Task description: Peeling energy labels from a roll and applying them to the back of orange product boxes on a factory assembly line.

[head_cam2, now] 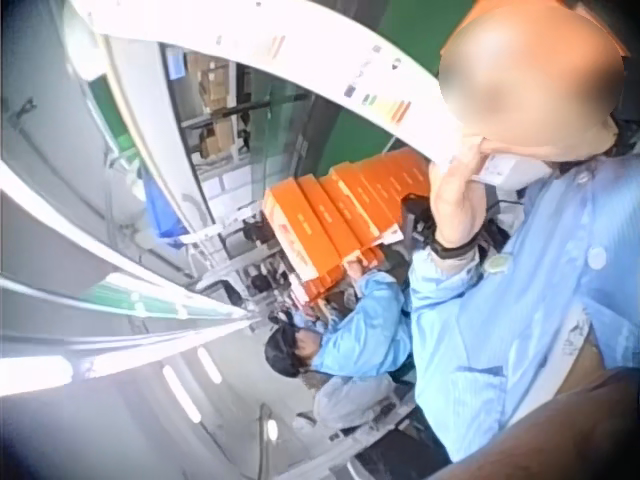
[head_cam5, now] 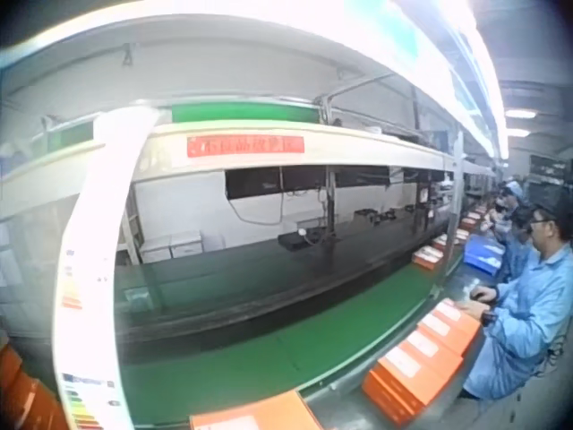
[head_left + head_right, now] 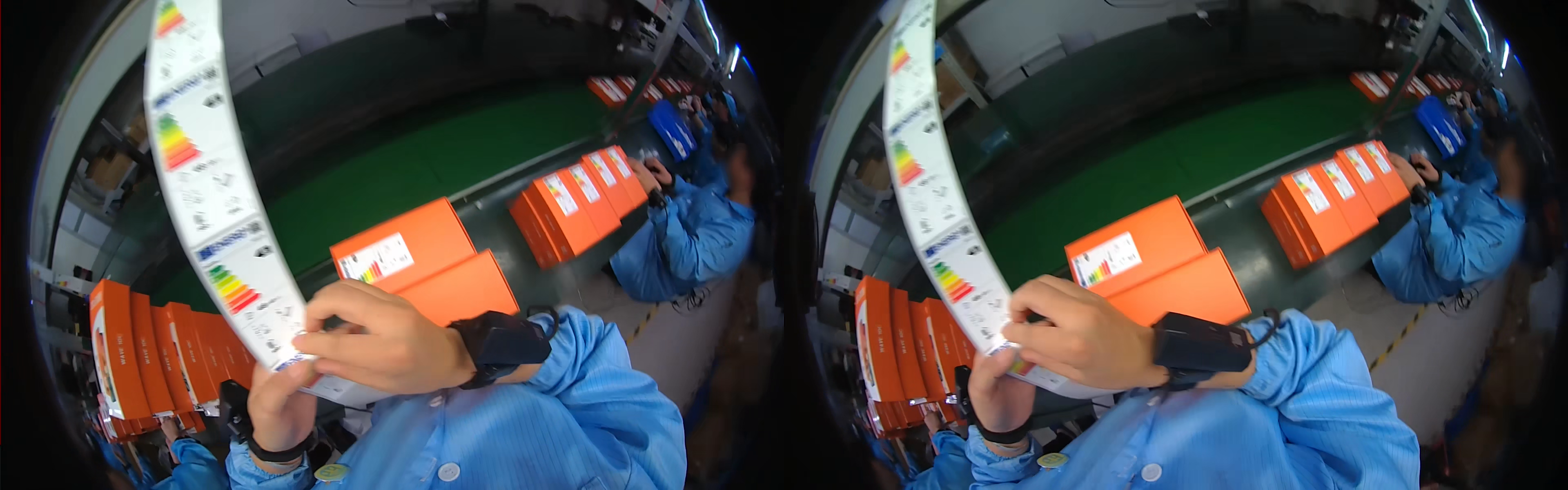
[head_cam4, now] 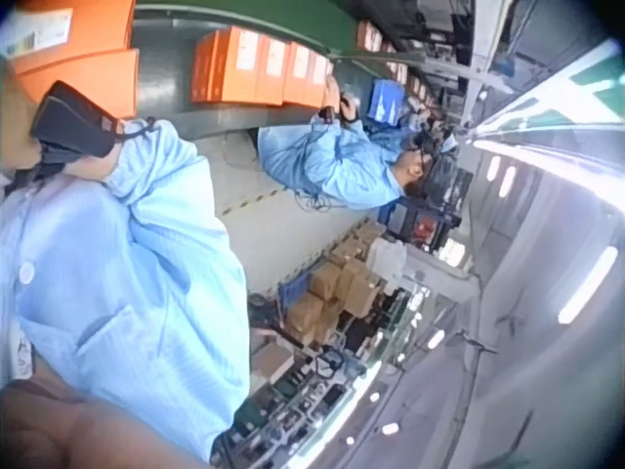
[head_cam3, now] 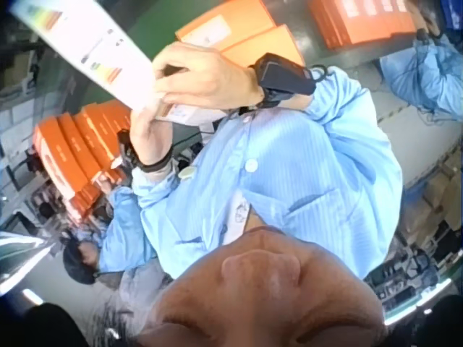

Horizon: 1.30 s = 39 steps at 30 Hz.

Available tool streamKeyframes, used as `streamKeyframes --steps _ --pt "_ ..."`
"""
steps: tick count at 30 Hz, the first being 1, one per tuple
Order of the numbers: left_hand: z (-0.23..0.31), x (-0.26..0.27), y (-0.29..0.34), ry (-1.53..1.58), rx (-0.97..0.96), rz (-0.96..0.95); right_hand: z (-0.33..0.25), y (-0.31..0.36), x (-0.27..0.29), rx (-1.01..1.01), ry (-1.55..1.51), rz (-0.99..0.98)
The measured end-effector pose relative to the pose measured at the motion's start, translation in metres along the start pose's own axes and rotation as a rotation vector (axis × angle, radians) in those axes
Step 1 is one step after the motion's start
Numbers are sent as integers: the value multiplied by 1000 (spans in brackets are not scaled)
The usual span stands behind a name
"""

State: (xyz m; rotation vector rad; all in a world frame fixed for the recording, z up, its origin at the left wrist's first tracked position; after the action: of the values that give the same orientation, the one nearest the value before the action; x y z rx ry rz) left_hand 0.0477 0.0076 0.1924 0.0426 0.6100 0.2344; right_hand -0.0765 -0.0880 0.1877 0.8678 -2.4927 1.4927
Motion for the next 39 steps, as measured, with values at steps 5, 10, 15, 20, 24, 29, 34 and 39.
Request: streamKeyframes --steps 5,10,15,20,24,29,34,39 --pt "-3 2 -14 255 140 -6 -3 0 11 9 -68 -54" --pt "-6 -1 -14 42 75 -29 -4 -5 20 5 137 -56" --pt "-15 8 -9 -15 73 -1 0 3 11 49 104 -102" --pt "-62 56 12 39 197 140 4 30 -10 114 113 -151" --pt "-76 60 15 426 298 135 12 48 -18 392 223 -143" --pt "-61 77 -10 173 314 61 -14 17 16 -161 -435 -91" --pt "-57 162 -24 -313 179 342 10 10 61 -436 -592 23" --pt "-87 233 -6 -825 448 361 46 42 63 -575 -26 -730"
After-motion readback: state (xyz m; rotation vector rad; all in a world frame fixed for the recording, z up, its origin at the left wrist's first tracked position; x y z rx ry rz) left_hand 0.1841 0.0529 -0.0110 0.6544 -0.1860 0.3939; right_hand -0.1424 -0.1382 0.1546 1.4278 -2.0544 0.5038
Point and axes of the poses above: each hand's wrist, its own y-axis away from the middle knuckle, its own x-axis out of the back of the hand, z = x × y, the point moved 2 cm from there along -y, towards the middle knuckle, and after that the axes turned 11 degrees about y, right-handed, at the moved point
